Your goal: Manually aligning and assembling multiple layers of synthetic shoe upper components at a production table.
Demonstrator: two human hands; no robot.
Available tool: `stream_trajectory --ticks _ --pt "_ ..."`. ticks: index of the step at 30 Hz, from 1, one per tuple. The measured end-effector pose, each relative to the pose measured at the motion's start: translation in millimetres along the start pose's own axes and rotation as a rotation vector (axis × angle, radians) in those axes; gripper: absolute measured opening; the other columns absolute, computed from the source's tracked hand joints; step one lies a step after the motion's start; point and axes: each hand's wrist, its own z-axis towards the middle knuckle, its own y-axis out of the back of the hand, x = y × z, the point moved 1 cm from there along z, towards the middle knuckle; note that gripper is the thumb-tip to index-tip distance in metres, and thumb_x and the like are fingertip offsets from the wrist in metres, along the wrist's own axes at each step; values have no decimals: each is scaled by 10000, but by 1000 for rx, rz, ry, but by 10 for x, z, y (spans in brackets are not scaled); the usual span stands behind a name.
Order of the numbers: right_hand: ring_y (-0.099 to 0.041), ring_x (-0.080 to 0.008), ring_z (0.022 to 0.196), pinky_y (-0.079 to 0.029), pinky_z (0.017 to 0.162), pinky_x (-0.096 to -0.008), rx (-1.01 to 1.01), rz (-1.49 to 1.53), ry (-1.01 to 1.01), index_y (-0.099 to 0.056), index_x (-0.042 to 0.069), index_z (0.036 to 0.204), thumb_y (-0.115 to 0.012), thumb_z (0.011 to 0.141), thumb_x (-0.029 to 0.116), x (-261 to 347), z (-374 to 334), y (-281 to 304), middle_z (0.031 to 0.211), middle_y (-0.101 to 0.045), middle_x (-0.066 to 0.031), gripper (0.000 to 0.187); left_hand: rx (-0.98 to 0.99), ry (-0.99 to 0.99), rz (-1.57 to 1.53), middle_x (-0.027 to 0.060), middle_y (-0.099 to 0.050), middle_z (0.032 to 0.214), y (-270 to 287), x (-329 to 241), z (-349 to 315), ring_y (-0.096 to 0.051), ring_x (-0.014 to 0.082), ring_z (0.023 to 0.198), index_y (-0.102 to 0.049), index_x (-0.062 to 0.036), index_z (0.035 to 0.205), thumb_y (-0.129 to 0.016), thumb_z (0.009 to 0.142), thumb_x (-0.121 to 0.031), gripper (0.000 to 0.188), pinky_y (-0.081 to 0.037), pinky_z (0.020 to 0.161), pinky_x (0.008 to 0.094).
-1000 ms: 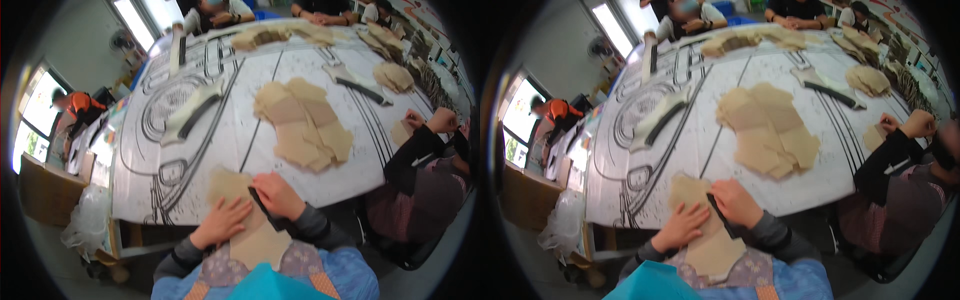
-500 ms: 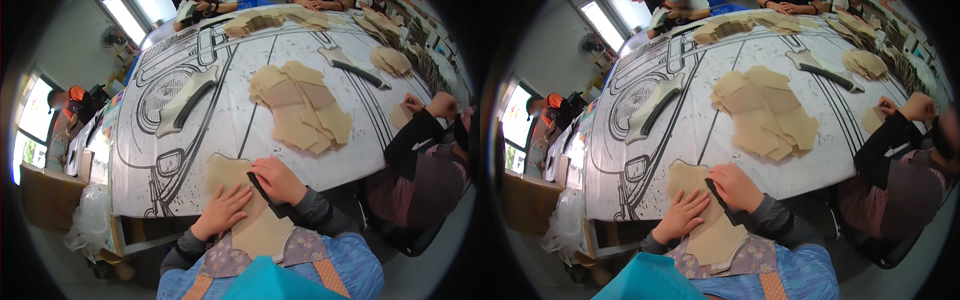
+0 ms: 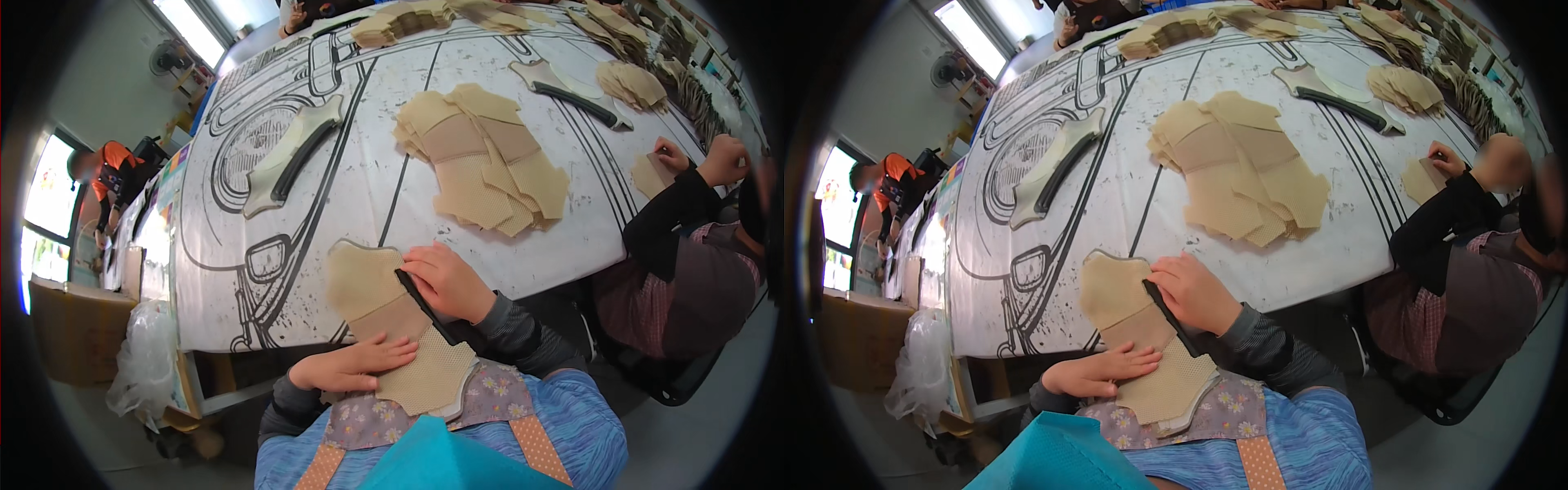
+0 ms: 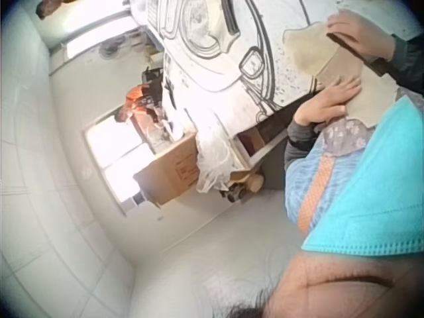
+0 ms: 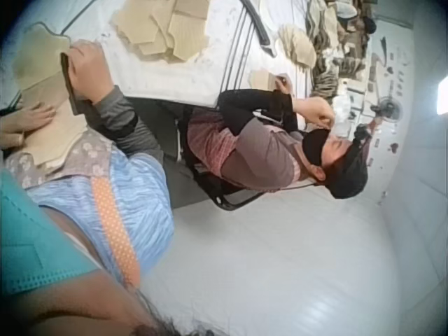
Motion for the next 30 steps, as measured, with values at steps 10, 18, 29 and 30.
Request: stream_trajectory --ticks 10,18,29,30 --pt "-404 -243 1403 -315 1128 -578 565 70 215 -607 180 1293 -647 809 70 298 -289 378 1432 -532 -7 498 -652 122 170 198 -384 1544 -78 81 -204 -339 335 1451 -288 11 1529 -651 891 -433 858 -231 1180 446" --pt "-570 -226 1264 -271 1152 -573 508 320 194 -656 143 1218 -583 861 72 161 -128 172 1251 -666 -17 372 -763 428 900 199 -324 1567 -45 240 139 -287 349 1465 -351 6 1493 -576 929 -448 758 -247 1174 488" --pt "-611 -215 1220 -268 1142 -545 515 227 96 -693 151 1135 -577 877 114 212 -155 165 1213 -699 -26 285 -1004 431 933 208 -306 1572 163 476 82 -265 328 1476 -301 -5 1514 -511 966 -505 771 -216 1191 504" --pt "-616 -215 1213 -270 1141 -542 505 236 91 -693 154 1132 -593 869 119 224 -163 162 1208 -702 -22 284 -994 439 944 210 -305 1571 161 478 86 -264 328 1477 -298 -5 1515 -505 969 -509 772 -216 1191 505"
